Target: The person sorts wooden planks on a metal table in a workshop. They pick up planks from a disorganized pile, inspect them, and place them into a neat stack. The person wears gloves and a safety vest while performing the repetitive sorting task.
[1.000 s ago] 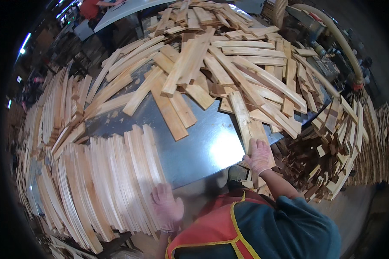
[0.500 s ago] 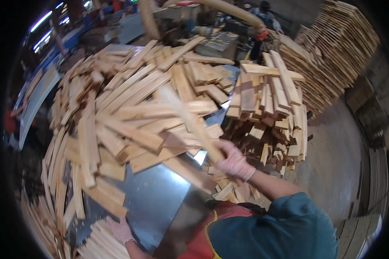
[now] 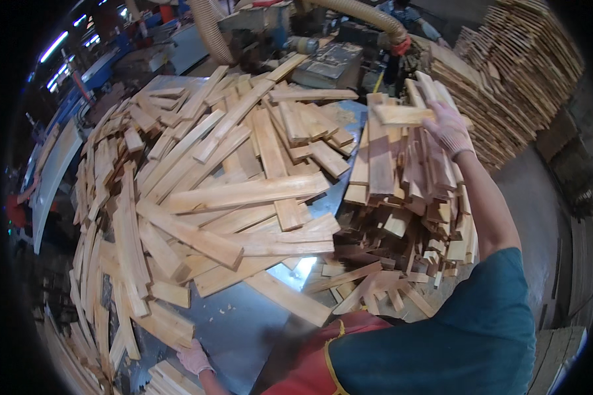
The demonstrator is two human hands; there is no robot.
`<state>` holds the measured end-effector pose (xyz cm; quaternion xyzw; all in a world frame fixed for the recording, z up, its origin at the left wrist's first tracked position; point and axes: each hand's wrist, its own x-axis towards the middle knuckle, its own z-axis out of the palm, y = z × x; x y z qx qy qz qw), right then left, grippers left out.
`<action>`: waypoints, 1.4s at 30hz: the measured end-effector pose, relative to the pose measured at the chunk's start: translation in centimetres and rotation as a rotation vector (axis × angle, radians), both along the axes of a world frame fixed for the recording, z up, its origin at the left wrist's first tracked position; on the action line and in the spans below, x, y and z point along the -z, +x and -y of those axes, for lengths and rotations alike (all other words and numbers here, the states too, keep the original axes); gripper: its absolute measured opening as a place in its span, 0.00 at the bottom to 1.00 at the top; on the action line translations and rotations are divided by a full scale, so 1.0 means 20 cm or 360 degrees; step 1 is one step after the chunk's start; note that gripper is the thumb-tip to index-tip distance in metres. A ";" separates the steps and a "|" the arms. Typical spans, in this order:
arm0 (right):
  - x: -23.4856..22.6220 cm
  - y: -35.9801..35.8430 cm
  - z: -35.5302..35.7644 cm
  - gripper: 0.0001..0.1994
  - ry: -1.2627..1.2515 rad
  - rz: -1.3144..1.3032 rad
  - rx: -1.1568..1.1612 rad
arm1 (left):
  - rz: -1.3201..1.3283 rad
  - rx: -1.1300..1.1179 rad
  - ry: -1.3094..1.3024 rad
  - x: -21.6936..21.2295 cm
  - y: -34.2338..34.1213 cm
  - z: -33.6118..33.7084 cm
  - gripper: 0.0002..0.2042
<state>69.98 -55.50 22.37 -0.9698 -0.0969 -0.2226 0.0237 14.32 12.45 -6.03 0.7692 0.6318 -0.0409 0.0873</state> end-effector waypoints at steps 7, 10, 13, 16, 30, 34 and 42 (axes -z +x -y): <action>0.16 0.67 -0.49 0.31 0.0800 -0.1175 -0.0467 | 0.0143 -0.0011 0.0090 0.05 -0.13 0.05 0.44; 0.10 0.60 -0.47 0.27 -0.0434 -0.0937 -0.0345 | 0.0400 -0.0077 -0.0024 -0.05 -0.29 0.13 0.45; 0.25 0.59 -0.01 0.26 -0.0244 -0.0857 -0.0307 | 0.1424 -0.0341 -0.0481 -0.07 -0.38 0.21 0.37; 0.43 0.58 0.06 0.25 0.0085 -0.0984 -0.0429 | 0.2809 -0.0340 -0.1491 0.04 -0.71 0.26 0.34; 1.22 -2.44 -2.34 0.32 0.0599 -0.3147 -0.1725 | 0.1987 -0.0233 -0.1029 -0.13 -1.25 1.23 0.25; 1.33 -3.00 -2.75 0.47 -0.0109 -0.2509 -0.1933 | 0.0895 -0.0020 -0.0137 -0.31 -1.24 1.20 0.34; 1.31 -2.78 -3.02 0.30 0.0385 -0.2421 -0.2515 | 0.0536 0.0095 0.0401 -0.37 -1.29 0.96 0.40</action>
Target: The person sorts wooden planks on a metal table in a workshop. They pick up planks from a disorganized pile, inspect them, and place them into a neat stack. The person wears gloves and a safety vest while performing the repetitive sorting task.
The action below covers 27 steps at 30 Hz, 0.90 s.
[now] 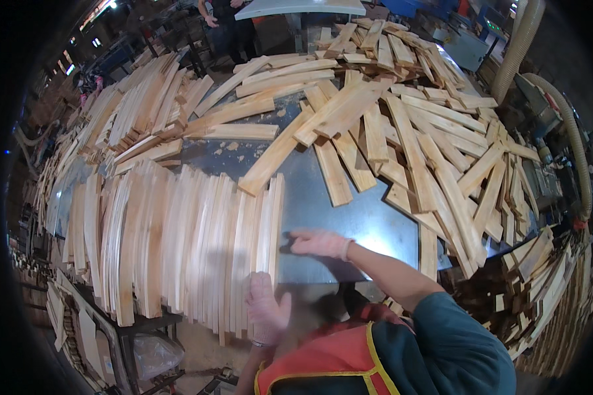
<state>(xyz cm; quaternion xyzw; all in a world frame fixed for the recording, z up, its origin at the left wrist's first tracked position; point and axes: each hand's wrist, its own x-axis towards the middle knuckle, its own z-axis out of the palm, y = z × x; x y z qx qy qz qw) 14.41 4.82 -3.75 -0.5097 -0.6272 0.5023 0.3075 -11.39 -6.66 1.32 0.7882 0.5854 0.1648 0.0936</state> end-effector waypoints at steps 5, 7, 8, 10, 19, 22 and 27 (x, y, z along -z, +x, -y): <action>-0.23 0.83 -0.31 0.28 0.0364 0.0605 0.1047 | -0.0249 -0.0074 0.0264 0.05 0.09 -0.46 0.37; -0.23 1.11 -0.36 0.36 0.0489 0.0643 0.1574 | -0.0411 -0.0063 0.0430 0.01 0.18 -0.74 0.36; -0.21 1.19 -0.39 0.36 0.0435 0.0884 0.1681 | -0.0425 -0.0032 0.0608 0.08 0.15 -0.89 0.37; -0.17 1.32 -0.45 0.36 -0.0113 0.0578 0.1706 | -0.0513 -0.0043 0.0539 0.11 0.23 -1.22 0.40; -0.34 1.59 -0.74 0.22 -0.0626 -0.1666 0.1404 | -0.0598 -0.0174 -0.0291 -0.25 0.49 -1.73 0.48; -0.51 1.54 -0.38 0.27 0.0378 -0.0023 0.0959 | -0.0163 -0.0186 -0.0340 -0.41 0.41 -1.57 0.40; -0.35 0.90 0.42 0.30 -0.0777 -0.1411 0.1129 | 0.2279 -0.0683 -0.1713 -0.27 0.15 -0.88 0.25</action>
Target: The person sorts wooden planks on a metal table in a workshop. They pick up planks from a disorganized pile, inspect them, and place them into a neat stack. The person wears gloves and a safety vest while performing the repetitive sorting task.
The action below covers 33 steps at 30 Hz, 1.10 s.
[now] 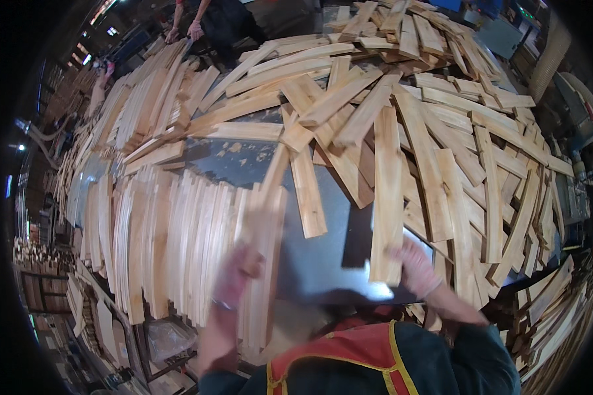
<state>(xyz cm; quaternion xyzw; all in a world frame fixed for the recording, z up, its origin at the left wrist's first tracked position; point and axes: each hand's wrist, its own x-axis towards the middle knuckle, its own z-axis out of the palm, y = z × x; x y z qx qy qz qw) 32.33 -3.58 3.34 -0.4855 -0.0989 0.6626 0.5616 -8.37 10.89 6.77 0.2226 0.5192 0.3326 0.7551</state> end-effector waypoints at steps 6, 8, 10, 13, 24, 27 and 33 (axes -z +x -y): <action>0.32 -0.41 0.44 0.38 -0.0148 -0.0216 -0.0484 | 0.0261 0.0250 -0.0039 0.44 -0.20 0.90 0.28; 0.25 -0.51 0.45 0.36 -0.0133 -0.0192 -0.0355 | 0.0381 0.0101 -0.0138 0.42 -0.21 1.04 0.29; 0.29 -0.64 0.55 0.34 -0.0125 0.0071 -0.0386 | 0.0330 0.0135 -0.0047 0.29 -0.20 1.14 0.31; 0.48 -0.88 0.67 0.33 -0.0043 0.0492 -0.0645 | 0.0084 0.0381 0.0035 0.28 -0.18 1.18 0.34; 0.42 -0.80 -0.04 0.24 0.0418 0.1544 -0.1519 | -0.1101 0.1070 0.0478 0.44 -0.10 0.91 0.32; 0.27 -0.84 -0.32 0.30 0.0268 0.2368 -0.0907 | -0.0567 0.0552 0.0623 0.55 -0.18 1.07 0.26; 0.54 -0.98 -0.77 0.30 0.0424 0.2917 -0.0794 | -0.0722 0.0316 0.0365 0.30 -0.07 1.07 0.27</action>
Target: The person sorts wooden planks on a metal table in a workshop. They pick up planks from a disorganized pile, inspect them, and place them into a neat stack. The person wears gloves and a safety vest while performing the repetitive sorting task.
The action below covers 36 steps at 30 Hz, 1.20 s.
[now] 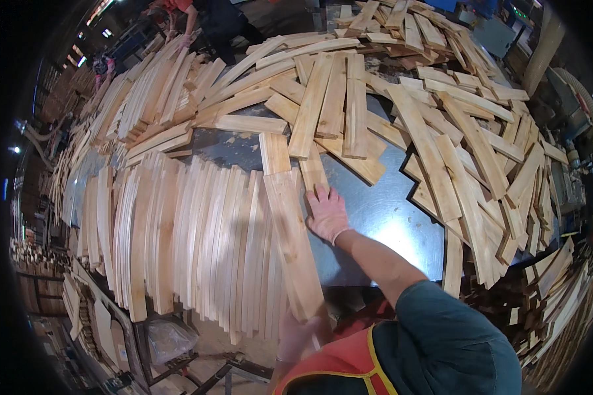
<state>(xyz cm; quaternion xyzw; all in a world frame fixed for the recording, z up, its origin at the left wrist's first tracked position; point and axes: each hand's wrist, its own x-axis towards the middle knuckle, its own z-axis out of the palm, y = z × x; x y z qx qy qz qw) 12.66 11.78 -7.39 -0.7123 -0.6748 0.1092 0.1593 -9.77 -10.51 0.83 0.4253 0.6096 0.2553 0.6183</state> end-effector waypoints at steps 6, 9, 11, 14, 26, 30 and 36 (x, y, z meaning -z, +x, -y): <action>-0.06 1.03 -0.17 0.16 -0.0078 0.0344 0.0289 | -0.0741 0.0271 0.0099 -0.17 0.13 -0.05 0.24; -0.09 1.00 0.06 0.18 0.0060 0.0326 0.0127 | -0.0950 0.0407 0.0227 -0.04 0.14 -0.02 0.25; -0.27 0.77 0.28 0.24 -0.0450 -0.0502 0.0197 | -0.0844 0.0584 0.0031 0.03 0.10 -0.03 0.29; -0.07 0.38 0.66 0.46 -0.0763 -0.1547 0.0029 | -0.0941 0.0571 0.0166 -0.04 0.14 -0.05 0.31; -0.35 0.39 0.65 0.35 -0.0257 -0.0848 -0.0122 | -0.2056 0.0957 0.1409 0.29 -0.09 -0.03 0.45; -0.54 1.30 1.03 0.19 0.0023 0.0312 0.0838 | -0.1959 0.1043 0.1635 0.29 -0.05 -0.13 0.34; -0.44 1.60 1.50 0.43 -0.0444 -0.0078 0.1344 | -0.2274 0.0957 0.1782 0.31 0.04 -0.21 0.32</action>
